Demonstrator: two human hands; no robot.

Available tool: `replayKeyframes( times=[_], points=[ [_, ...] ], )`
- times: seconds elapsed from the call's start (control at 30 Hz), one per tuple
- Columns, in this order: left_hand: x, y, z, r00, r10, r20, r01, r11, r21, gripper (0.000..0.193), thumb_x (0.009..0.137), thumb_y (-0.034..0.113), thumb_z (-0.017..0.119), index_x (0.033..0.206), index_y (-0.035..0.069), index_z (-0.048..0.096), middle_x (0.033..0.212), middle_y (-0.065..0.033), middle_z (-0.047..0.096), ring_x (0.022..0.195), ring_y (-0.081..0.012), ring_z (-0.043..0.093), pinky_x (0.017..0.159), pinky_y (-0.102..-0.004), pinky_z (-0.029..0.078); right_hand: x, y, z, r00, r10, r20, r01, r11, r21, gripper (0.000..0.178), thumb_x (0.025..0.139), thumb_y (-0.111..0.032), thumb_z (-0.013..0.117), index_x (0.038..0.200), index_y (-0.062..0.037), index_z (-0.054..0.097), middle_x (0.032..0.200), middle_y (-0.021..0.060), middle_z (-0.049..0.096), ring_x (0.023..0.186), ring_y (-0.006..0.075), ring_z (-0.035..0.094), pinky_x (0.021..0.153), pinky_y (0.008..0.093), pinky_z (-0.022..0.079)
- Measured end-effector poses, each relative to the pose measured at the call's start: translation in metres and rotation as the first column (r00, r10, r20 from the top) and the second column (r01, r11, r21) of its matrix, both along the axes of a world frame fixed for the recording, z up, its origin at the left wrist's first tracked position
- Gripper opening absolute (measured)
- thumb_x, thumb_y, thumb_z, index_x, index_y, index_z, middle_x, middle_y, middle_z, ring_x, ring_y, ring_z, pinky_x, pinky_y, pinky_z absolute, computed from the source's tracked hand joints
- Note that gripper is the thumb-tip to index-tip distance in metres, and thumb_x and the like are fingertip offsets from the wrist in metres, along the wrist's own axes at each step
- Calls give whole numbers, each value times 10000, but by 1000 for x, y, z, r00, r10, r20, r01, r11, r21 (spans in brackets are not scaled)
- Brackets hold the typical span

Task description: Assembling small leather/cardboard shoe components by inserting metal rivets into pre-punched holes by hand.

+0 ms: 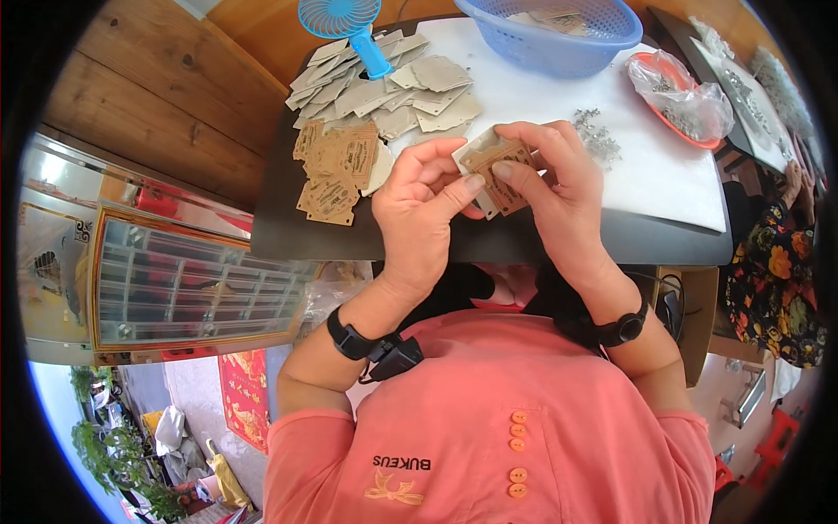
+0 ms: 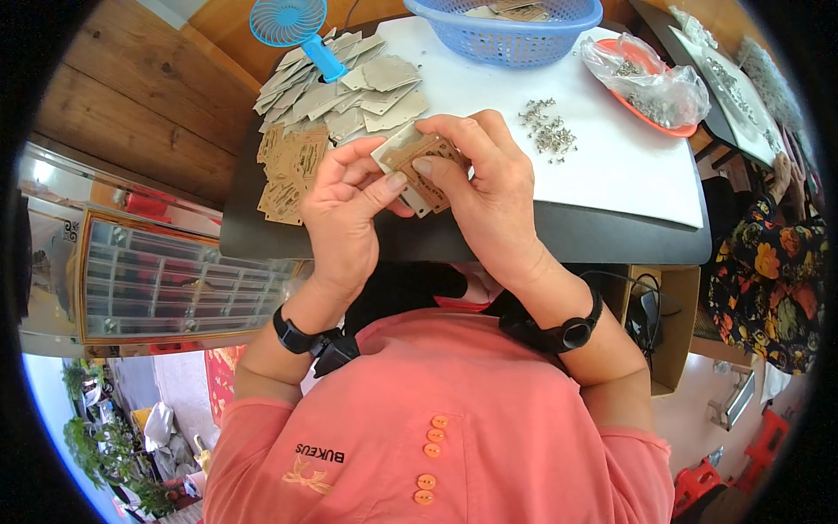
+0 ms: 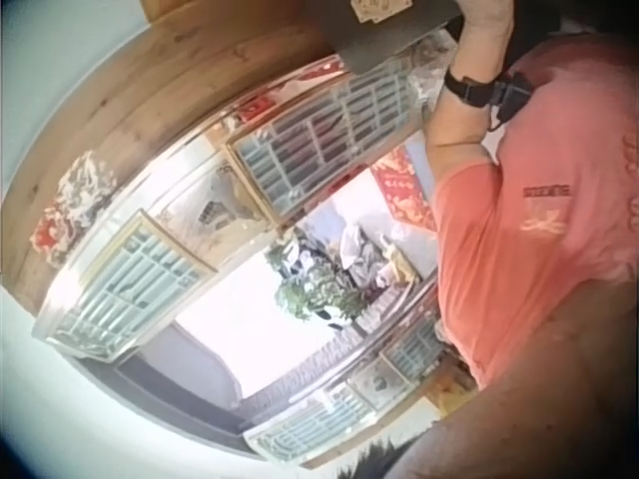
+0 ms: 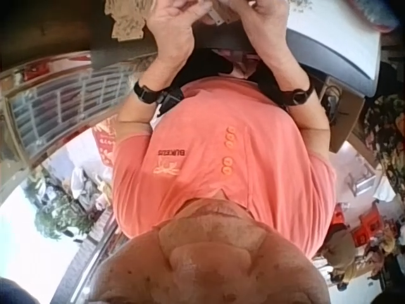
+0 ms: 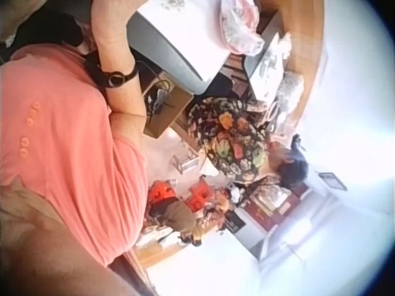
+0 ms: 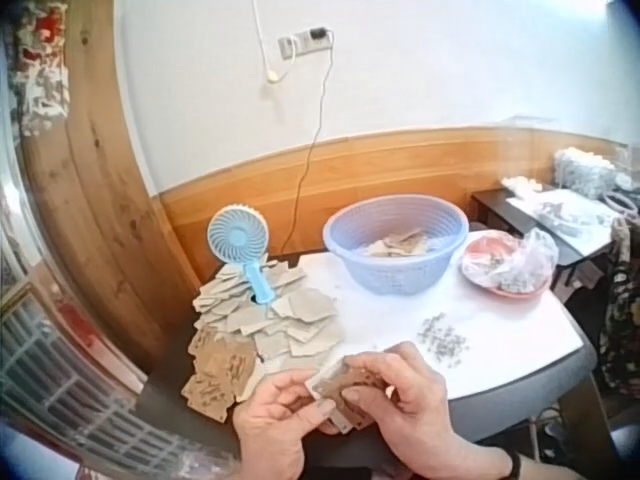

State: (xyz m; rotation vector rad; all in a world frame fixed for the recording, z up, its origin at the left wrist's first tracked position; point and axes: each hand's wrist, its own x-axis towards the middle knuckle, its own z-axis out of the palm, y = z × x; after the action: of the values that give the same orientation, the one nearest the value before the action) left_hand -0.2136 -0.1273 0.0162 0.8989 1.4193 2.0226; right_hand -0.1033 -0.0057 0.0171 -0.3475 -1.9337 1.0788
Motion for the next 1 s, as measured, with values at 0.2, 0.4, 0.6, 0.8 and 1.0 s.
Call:
replayKeyframes(
  times=[0.2, 0.4, 0.6, 0.8, 1.0],
  points=[
    [9, 4, -5, 990, -48, 136, 50, 999, -10, 369, 924, -24, 633, 1281, -12, 545, 1103, -126, 707, 932, -148, 673, 768, -278, 558, 7, -7, -6, 992, -117, -38, 122, 978, 168, 353, 835, 0, 687, 1173, -103, 691, 936, 61, 590, 768, 178, 590, 715, 279, 498],
    [4, 0, 7, 838, -336, 431, 339, 938, 71, 495, 935, -29, 581, 1409, -24, 440, 1186, -164, 680, 1011, -203, 676, 808, -313, 545, 37, 26, 17, 983, 183, 30, -182, 983, -26, 379, 847, 3, 673, 1216, -84, 673, 948, 19, 612, 861, 148, 586, 751, 272, 484],
    [12, -5, 6, 988, -143, -60, 126, 966, -224, 336, 1018, 157, 536, 1288, -33, 598, 1002, -106, 724, 911, -169, 661, 794, -278, 487, 58, 19, 26, 949, 232, 216, -267, 951, 153, 154, 805, -6, 689, 948, -52, 656, 834, 90, 626, 730, 258, 644, 649, 337, 485],
    [6, -15, -13, 884, -199, -423, 152, 978, -143, 457, 924, 46, 668, 1366, -6, 561, 1158, -116, 693, 1046, -140, 618, 873, -294, 470, 68, 14, 5, 958, 46, 284, -87, 987, 133, 177, 790, -27, 710, 958, -58, 665, 809, 87, 623, 713, 278, 632, 634, 357, 494],
    [18, -5, -36, 797, -162, -582, 61, 980, -188, 446, 868, -27, 671, 1301, 77, 644, 997, -52, 657, 967, -137, 612, 879, -272, 478, 71, 10, -19, 973, -69, 218, 10, 965, 262, 295, 738, -48, 771, 1011, -82, 666, 820, 82, 619, 725, 261, 628, 639, 362, 504]
  ],
)
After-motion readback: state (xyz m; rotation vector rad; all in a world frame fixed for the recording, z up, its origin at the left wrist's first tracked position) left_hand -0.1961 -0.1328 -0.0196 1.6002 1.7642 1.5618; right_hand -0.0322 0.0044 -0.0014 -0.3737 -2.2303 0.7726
